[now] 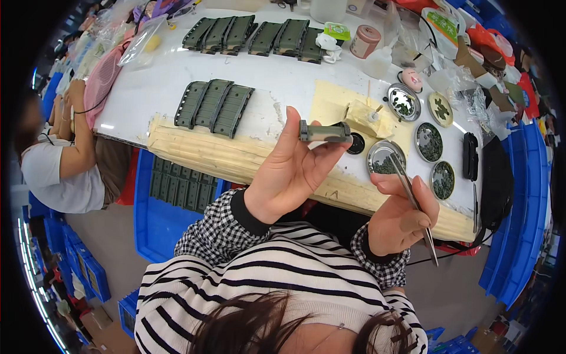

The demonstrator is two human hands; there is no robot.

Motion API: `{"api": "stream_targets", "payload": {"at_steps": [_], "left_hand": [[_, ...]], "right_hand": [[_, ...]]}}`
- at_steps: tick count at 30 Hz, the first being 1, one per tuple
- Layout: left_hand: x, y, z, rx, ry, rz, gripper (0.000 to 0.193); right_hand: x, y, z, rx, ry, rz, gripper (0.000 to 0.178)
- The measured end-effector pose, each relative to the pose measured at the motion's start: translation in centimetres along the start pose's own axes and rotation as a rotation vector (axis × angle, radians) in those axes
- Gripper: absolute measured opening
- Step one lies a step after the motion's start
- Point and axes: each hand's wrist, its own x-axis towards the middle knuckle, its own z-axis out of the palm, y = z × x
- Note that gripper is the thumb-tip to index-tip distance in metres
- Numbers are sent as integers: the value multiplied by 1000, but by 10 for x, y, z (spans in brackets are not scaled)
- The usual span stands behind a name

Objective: Assembling small plastic parts of a toy tank model using tweezers and glue at a factory workstation.

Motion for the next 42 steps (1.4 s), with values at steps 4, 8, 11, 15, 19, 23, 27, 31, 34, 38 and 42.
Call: {"api": "stream_targets", "payload": {"at_steps": [4, 8, 11, 15, 19, 23, 27, 31, 34, 38, 42], "left_hand": [[2, -1, 4, -64, 111, -38, 58], [2, -3, 8, -63, 173, -37, 61], [2, -5, 7, -45, 183, -21, 60], [1, -7, 8, -29, 185, -8, 59], [2, -9, 7, -54, 203, -21, 59], [-1, -13, 7, -56, 168, -44, 58], [-2, -14, 5, 11, 124, -78, 55], [-8, -23, -6, 8, 11, -121, 51], [-12, -21, -2, 58, -79, -245, 55], [-10, -13, -20, 529, -307, -494, 63], [-12, -11, -27, 566, -439, -613, 36]], "right_hand": [[-3, -1, -1, -103, -43, 23, 45], [-3, 3, -1, -116, -95, 6, 39], [-2, 1, 0, -111, -104, 18, 37], [0, -1, 0, -99, -142, 60, 30], [9, 0, 3, -233, -171, 43, 17], [18, 6, 10, -326, -164, -2, 31], [32, 1, 12, -520, -202, -80, 36], [41, 0, 1, -658, -401, -76, 33], [51, -8, -15, -460, -496, 24, 24], [53, -16, -32, -206, -667, 231, 21], [45, -10, -44, -165, -666, 350, 56]]}}
